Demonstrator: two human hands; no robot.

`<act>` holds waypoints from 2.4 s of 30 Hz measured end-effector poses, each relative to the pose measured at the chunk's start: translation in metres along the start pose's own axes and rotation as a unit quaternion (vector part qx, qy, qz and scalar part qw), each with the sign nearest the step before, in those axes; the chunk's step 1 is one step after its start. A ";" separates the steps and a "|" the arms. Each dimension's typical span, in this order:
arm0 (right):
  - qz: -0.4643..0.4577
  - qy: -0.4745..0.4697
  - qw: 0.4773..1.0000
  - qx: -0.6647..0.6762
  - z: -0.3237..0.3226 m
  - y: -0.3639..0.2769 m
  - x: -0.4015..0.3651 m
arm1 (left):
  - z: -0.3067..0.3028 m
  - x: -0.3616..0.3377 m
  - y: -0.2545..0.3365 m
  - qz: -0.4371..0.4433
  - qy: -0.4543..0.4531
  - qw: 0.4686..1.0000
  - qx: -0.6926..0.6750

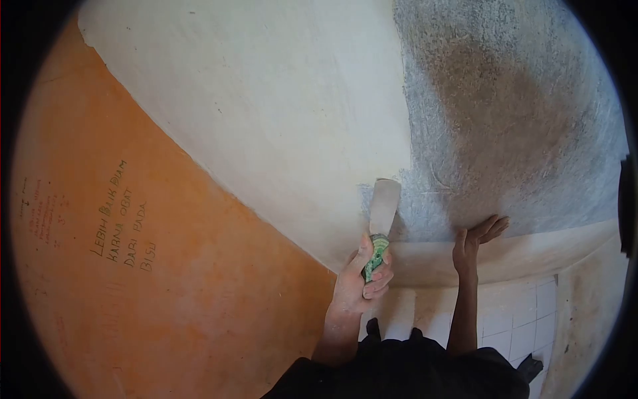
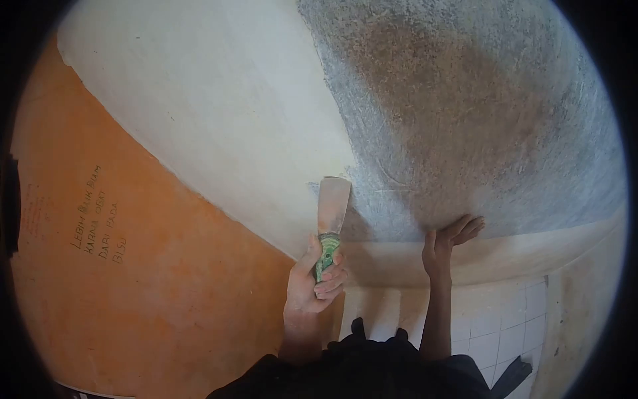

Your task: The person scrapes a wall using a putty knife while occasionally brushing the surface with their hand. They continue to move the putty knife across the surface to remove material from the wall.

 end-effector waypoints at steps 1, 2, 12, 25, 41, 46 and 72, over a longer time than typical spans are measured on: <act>0.001 0.000 1.000 -0.002 -0.001 -0.001 0.000 | -0.004 0.000 0.001 0.014 0.008 1.000 0.012; 0.011 -0.011 1.000 0.004 -0.001 0.000 -0.001 | -0.007 0.000 0.000 0.029 0.018 0.999 0.023; 0.016 -0.011 1.000 0.007 0.004 0.008 -0.001 | -0.004 0.009 -0.005 0.013 -0.020 1.000 -0.009; 0.014 -0.046 0.999 0.025 0.005 0.014 -0.003 | 0.005 0.031 -0.030 0.014 -0.180 0.974 -0.138; -0.005 -0.107 0.994 0.012 0.010 0.033 -0.016 | 0.015 0.040 -0.048 0.089 -0.223 0.947 -0.213; -0.011 -0.134 0.991 0.023 0.013 0.035 -0.017 | 0.022 0.031 -0.045 0.063 -0.277 0.928 -0.242; 0.002 -0.265 0.884 0.386 0.051 -0.118 -0.063 | -0.036 0.029 -0.010 0.264 0.073 0.837 0.473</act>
Point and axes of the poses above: each hand's wrist, its own x-axis towards the middle knuckle, its own z-axis out of the palm, y = z × x, the point moved 7 cm from there along x, towards the middle knuckle, and after that the axes turned 10 degrees about -y, right-handed, at the moved point
